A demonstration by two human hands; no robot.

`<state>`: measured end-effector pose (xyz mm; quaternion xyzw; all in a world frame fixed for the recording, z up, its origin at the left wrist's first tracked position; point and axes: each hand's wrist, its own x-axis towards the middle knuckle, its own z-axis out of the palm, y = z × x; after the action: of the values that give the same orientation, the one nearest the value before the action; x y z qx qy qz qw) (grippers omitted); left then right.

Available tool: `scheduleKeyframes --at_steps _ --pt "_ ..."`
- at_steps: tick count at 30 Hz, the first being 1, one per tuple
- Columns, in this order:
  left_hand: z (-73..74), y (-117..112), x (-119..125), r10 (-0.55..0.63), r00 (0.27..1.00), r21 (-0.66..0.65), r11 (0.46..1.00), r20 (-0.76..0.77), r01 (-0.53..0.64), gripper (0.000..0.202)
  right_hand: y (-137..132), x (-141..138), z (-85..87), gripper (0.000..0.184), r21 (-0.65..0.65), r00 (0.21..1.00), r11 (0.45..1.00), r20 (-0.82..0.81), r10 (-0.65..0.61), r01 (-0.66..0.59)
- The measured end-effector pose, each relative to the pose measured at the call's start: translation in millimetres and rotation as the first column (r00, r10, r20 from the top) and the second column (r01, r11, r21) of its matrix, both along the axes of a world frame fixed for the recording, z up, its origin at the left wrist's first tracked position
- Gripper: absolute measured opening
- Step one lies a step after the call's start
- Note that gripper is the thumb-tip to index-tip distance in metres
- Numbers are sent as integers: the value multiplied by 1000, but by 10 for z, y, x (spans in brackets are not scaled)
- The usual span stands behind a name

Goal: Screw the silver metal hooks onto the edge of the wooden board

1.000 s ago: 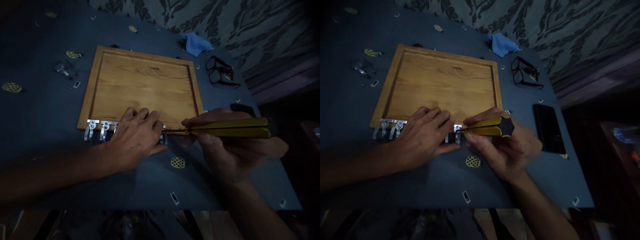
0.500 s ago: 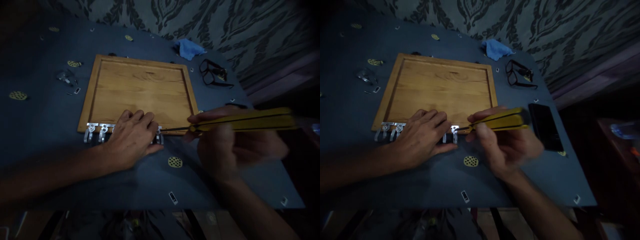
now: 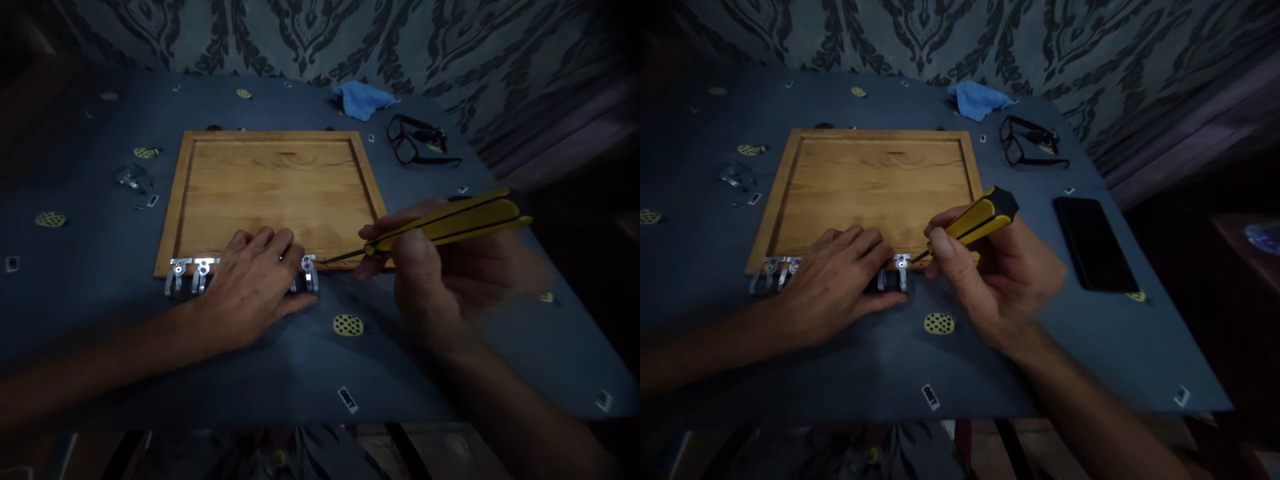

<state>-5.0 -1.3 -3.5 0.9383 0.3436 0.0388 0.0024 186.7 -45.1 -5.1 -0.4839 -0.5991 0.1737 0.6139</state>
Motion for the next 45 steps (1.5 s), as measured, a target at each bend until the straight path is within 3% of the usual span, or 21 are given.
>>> scheduleKeyframes --at_steps 5,10,17,28,34,45 --pt "48 -11 -11 0 1000 -62 998 -21 -1 47 -1 -14 -25 6 -29 1000 999 18 -20 21" --pt "88 10 -44 1 999 -136 991 37 4 47 33 -42 -46 6 33 998 997 7 -63 63" --pt "173 97 -114 47 998 -258 966 50 -33 44 70 -28 -88 8 11 1000 1000 23 21 -21" --pt "109 58 -51 25 999 -211 977 28 -18 47 71 -36 -110 10 10 999 1000 -41 3 -2" --pt "119 48 -15 28 1000 -213 977 0 -27 44 33 -28 -120 5 53 999 998 8 -38 37" --pt "121 44 5 22 999 -217 976 -34 -29 41 0 -25 -37 11 -72 999 996 4 53 -53"
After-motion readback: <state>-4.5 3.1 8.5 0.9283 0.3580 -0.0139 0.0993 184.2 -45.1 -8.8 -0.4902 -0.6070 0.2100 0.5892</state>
